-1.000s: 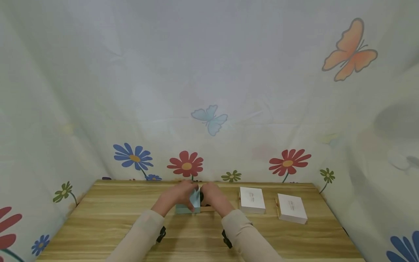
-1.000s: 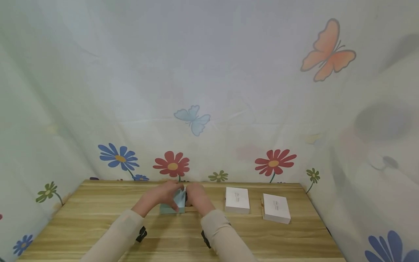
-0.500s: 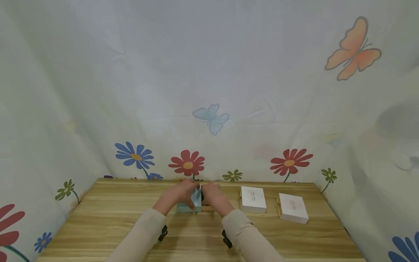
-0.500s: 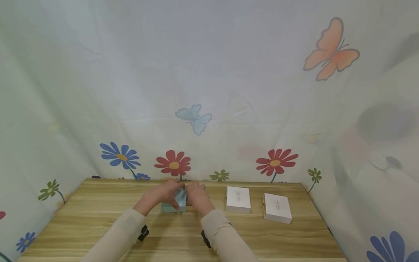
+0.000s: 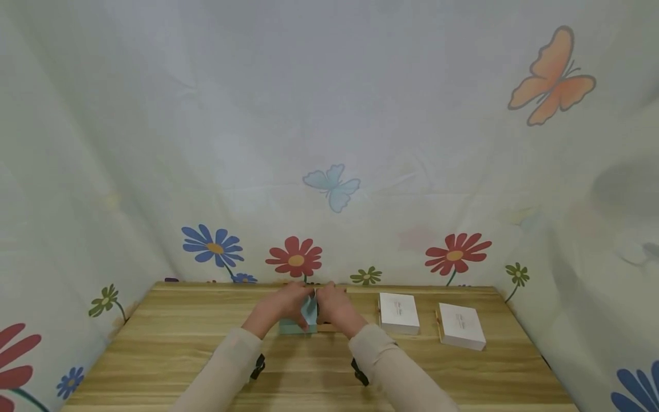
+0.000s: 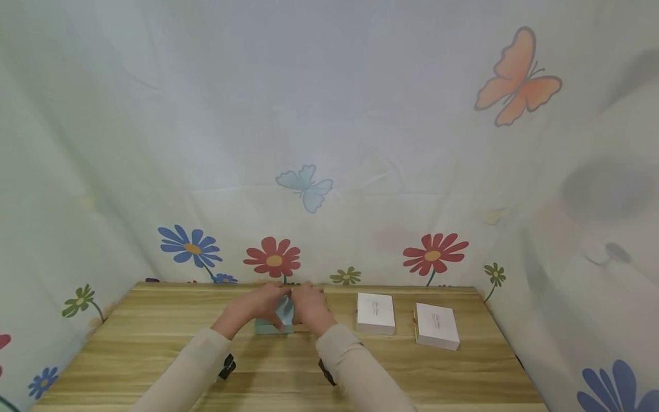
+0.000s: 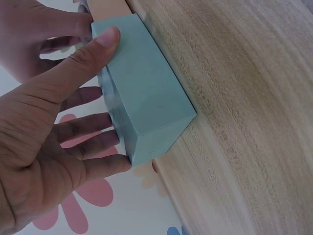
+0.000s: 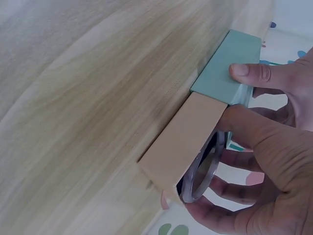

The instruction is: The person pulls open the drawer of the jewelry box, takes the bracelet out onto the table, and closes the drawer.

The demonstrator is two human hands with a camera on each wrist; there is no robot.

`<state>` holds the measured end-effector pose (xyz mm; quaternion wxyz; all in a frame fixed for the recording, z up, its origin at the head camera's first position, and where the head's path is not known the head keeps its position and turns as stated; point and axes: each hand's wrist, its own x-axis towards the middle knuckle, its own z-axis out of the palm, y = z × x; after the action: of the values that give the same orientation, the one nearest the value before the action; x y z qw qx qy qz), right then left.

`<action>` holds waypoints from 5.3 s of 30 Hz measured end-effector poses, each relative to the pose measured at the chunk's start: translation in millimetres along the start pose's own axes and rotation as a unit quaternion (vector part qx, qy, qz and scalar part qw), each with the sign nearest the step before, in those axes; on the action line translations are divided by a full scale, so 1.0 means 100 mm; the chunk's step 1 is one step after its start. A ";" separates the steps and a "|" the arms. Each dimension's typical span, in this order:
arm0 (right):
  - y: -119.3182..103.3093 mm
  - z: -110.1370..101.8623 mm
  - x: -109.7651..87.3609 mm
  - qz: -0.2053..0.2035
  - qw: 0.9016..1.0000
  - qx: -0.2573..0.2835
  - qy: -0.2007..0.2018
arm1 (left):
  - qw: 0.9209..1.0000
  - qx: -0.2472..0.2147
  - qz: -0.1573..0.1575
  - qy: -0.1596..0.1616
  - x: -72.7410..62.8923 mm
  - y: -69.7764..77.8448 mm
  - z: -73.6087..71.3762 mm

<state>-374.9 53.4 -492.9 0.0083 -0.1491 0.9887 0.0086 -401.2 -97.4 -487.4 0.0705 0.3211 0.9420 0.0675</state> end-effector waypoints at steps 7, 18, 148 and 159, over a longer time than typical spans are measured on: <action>0.09 -0.13 -0.05 -0.012 1.000 0.006 -0.002 | 1.000 0.001 -0.003 -0.004 0.00 0.03 -0.03; 0.22 -0.36 -0.17 -0.018 0.997 0.075 -0.024 | 1.000 -0.011 -0.015 -0.013 0.03 0.03 0.00; 0.14 0.37 -0.80 -0.236 0.960 0.135 0.069 | 0.999 -0.038 -0.020 -0.001 0.02 -0.07 -0.02; 0.14 0.41 -0.73 -0.233 0.957 0.150 0.090 | 0.999 -0.045 -0.029 -0.004 0.02 -0.04 -0.02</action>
<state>-308.9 89.5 -532.7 -0.0571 -0.3724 0.9131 -0.1558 -405.6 -99.4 -486.2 0.0906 0.2904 0.9467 0.1062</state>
